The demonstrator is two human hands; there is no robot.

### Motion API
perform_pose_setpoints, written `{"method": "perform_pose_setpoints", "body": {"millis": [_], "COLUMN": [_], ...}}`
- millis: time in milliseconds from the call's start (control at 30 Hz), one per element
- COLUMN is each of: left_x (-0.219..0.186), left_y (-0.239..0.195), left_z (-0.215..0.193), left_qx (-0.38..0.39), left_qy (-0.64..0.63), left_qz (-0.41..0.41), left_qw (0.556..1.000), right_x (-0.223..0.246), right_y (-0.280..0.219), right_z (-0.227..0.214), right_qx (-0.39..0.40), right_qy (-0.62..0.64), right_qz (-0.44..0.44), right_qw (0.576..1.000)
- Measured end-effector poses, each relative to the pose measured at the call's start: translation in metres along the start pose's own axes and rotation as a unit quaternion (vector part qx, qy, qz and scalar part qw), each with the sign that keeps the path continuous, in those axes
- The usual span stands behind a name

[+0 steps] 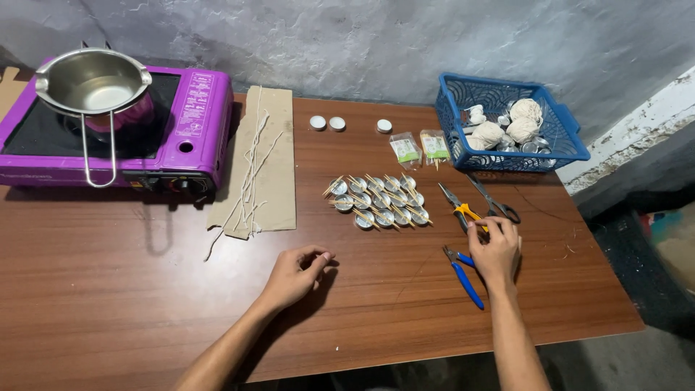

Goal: The person assembles small craft items by wrapping white string around wooden sticks and securing them with pliers. They cut string segments with scissors, wrap them around sticks, and use pliers to tighten the string. The process is repeated for multiple items.

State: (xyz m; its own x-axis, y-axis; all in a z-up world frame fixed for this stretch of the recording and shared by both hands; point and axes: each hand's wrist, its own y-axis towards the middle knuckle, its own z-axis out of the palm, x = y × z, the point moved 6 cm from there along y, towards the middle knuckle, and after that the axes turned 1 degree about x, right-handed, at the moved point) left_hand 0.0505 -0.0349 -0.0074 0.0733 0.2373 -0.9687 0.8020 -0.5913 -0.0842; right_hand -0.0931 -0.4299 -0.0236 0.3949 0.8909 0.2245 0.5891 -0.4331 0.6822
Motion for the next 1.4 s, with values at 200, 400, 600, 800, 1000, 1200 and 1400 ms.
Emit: {"method": "perform_pose_setpoints", "body": {"millis": [200, 400, 600, 800, 1000, 1200, 1400], "left_x": [-0.001, 0.003, 0.002, 0.006, 0.018, 0.018, 0.034], "left_y": [0.0, 0.001, 0.0, 0.004, 0.016, 0.019, 0.021], "left_z": [-0.001, 0.0, 0.0, -0.009, -0.049, -0.092, -0.126], "left_qx": [0.0, -0.004, -0.004, -0.052, -0.2, -0.357, -0.405], "left_qy": [-0.005, 0.002, -0.004, -0.006, 0.143, 0.368, 0.438], "left_qz": [0.005, 0.01, 0.006, 0.027, 0.178, 0.182, 0.185], "left_qw": [1.0, 1.0, 1.0, 0.998, 0.953, 0.839, 0.781], "right_x": [-0.01, 0.015, -0.035, -0.102, -0.102, -0.119, -0.135], "right_y": [-0.005, -0.018, -0.012, 0.048, 0.057, 0.06, 0.031], "right_z": [-0.002, -0.025, -0.017, 0.025, 0.027, 0.028, 0.0], "right_qx": [-0.069, -0.025, -0.016, 0.11, 0.386, 0.358, 0.311], "right_qy": [-0.01, 0.092, 0.02, -0.036, -0.16, -0.143, -0.14], "right_qz": [-0.05, -0.073, -0.03, 0.041, 0.242, 0.184, 0.201], "right_qw": [0.996, 0.993, 0.999, 0.992, 0.876, 0.904, 0.918]}}
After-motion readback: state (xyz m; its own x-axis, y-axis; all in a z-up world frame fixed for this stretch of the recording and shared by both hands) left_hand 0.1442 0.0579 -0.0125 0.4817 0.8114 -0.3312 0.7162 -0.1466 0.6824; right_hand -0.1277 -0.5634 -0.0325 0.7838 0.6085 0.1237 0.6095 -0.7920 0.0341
